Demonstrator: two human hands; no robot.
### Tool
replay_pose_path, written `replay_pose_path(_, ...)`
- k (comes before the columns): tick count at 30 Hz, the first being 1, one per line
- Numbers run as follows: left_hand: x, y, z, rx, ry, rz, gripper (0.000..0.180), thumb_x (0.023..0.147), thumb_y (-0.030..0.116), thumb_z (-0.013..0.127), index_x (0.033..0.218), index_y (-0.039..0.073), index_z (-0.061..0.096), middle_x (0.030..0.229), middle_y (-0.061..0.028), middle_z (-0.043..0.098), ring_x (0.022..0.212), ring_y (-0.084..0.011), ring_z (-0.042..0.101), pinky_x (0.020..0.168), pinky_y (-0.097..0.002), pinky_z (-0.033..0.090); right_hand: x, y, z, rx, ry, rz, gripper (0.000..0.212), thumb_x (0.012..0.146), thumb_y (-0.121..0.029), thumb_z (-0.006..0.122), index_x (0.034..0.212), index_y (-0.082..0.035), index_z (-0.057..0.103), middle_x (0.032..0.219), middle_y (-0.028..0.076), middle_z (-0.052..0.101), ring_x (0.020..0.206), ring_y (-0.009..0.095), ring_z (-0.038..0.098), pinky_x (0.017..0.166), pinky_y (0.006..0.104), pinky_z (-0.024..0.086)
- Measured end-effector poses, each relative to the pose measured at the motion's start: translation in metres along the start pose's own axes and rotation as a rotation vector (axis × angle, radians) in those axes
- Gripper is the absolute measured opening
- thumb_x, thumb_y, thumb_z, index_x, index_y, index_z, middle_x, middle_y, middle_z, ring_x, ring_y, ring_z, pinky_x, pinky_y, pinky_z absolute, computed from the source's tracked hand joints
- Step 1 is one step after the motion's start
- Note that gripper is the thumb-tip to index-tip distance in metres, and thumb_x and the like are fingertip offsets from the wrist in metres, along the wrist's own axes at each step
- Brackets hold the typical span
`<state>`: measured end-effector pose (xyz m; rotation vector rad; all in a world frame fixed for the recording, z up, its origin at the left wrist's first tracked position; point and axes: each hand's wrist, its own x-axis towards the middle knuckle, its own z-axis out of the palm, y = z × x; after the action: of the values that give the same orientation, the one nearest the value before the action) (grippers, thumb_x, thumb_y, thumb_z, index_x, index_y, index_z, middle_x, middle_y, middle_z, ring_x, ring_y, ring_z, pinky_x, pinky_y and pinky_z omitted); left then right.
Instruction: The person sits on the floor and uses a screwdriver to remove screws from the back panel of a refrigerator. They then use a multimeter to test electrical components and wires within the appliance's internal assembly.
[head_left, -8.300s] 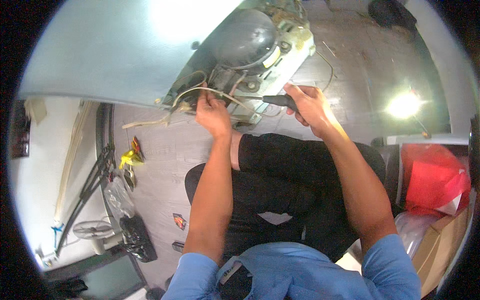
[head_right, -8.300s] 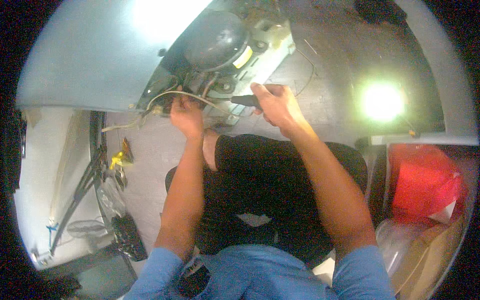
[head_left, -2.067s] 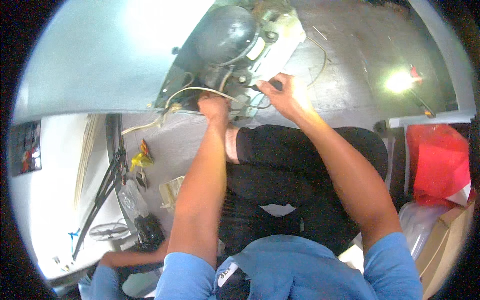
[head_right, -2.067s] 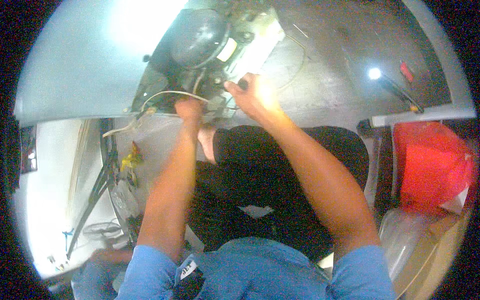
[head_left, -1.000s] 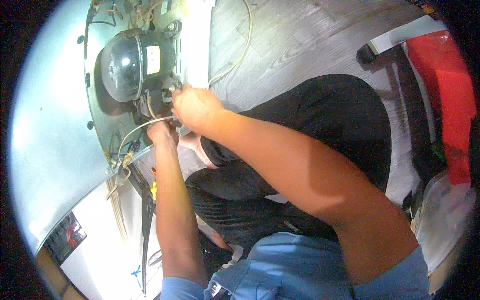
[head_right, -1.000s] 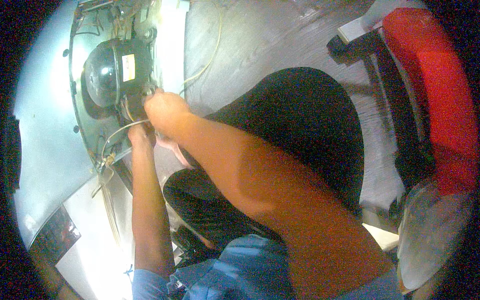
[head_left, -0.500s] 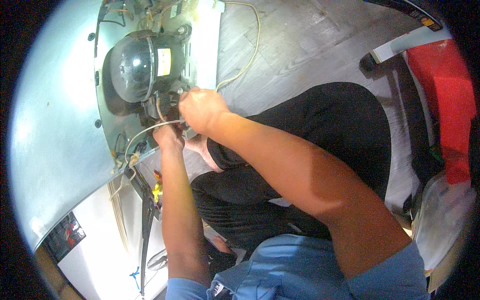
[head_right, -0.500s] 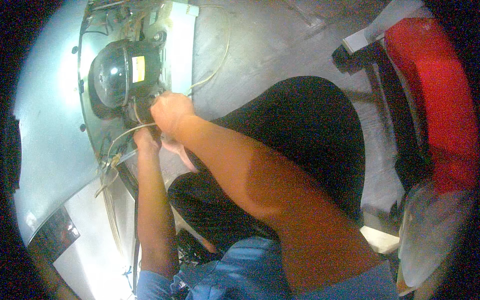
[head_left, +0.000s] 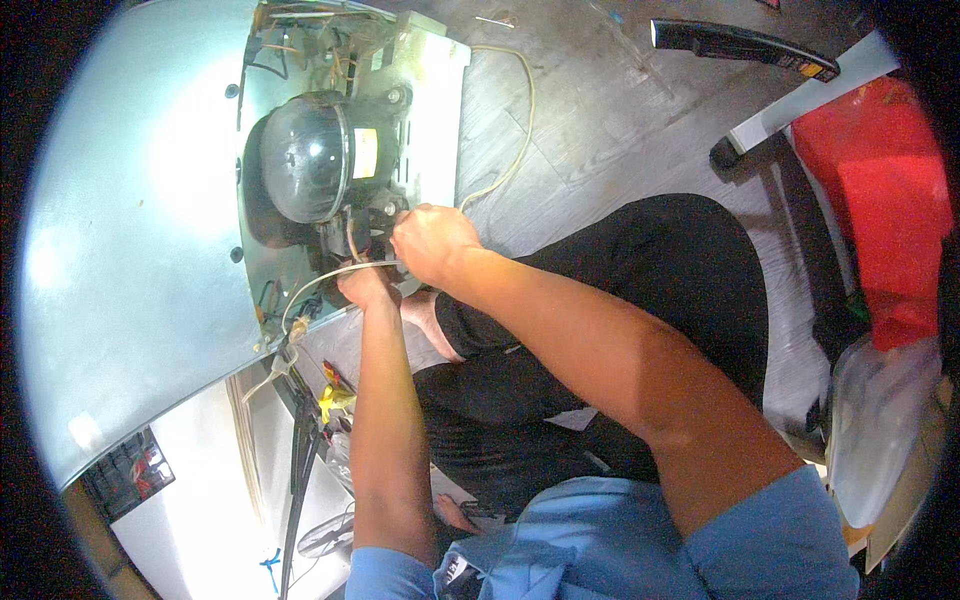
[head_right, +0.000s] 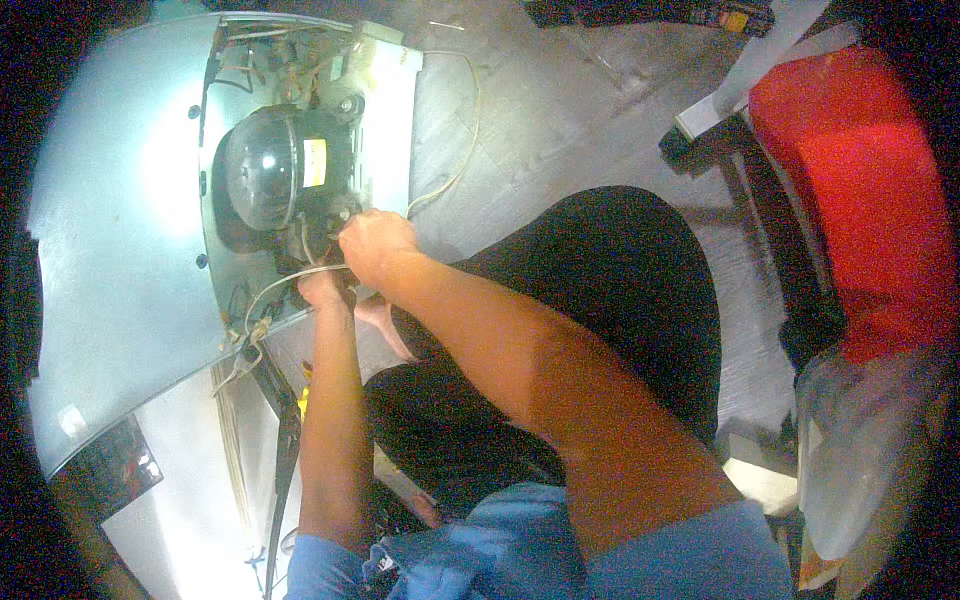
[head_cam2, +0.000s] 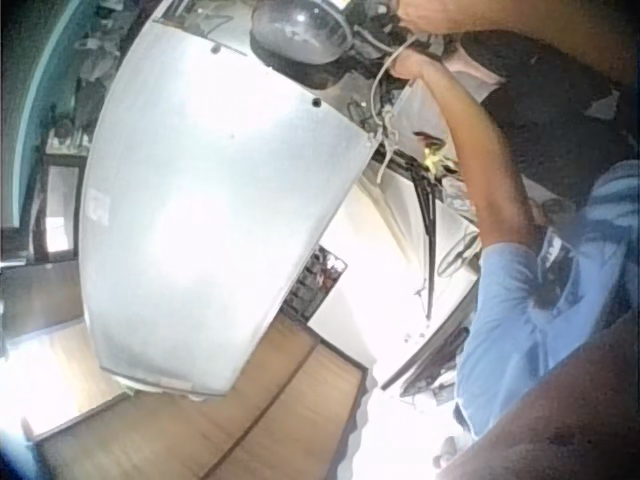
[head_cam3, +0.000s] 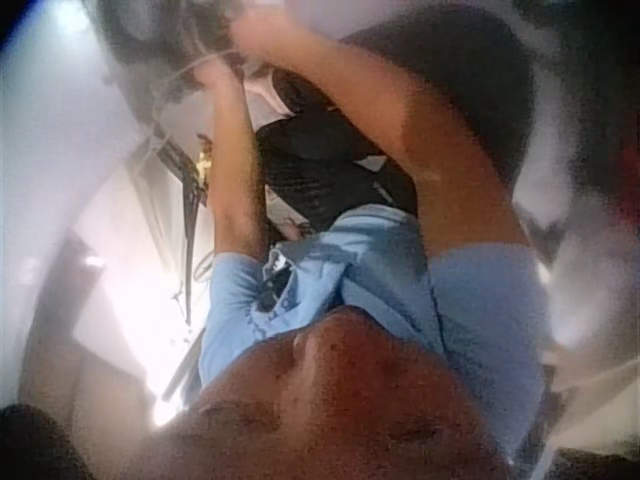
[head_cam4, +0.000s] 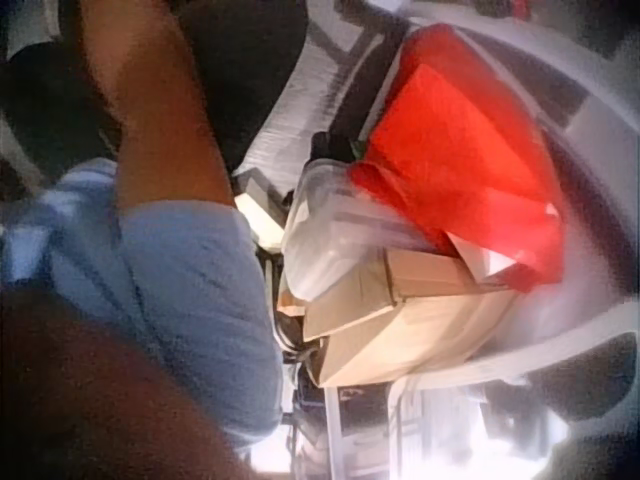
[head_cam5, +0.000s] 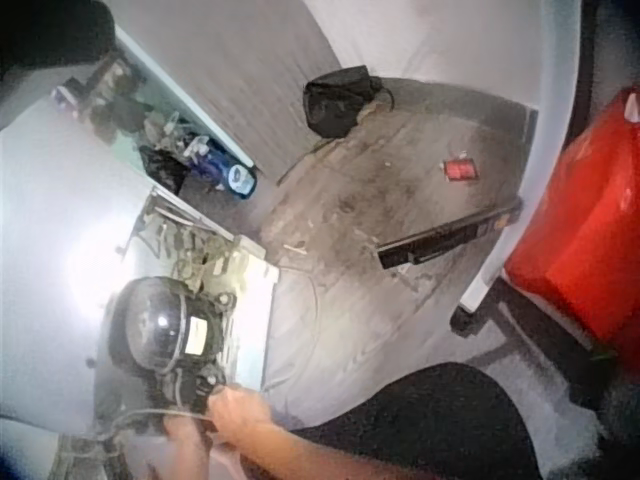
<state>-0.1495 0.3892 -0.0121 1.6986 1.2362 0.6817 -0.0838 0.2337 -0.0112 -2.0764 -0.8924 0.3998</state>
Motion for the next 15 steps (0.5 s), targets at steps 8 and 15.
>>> replay_pose_path(8, -0.009, 0.006, 0.009, -0.179, 0.030, -0.043, 0.016, 0.096, 0.013, 0.052, 0.106, 0.001, 0.052, 0.076, -0.0109, 0.058, 0.053, -0.0212, 0.056, 0.042, -0.0340, 0.045, 0.006, -0.004, -0.004, 0.005, -0.064, 0.021, 0.032, 0.096, -0.029, 0.053, 0.087, -0.004, 0.072, 0.094, 0.012, 0.072, 0.087, 0.027, 0.071, 0.077, 0.0388, 0.058)
replay_pose_path(15, 0.005, 0.013, 0.015, -0.283, 0.206, -0.358, 0.008, 0.090, 0.012, 0.058, 0.086, 0.005, 0.060, 0.071, -0.0088, 0.060, 0.052, -0.0216, 0.055, 0.039, -0.0325, 0.039, 0.000, -0.001, 0.004, -0.096, 0.120, -0.084, 0.034, 0.096, -0.030, 0.054, 0.088, 0.000, 0.066, 0.081, 0.017, 0.069, 0.077, 0.030, 0.071, 0.066, 0.0385, 0.058)
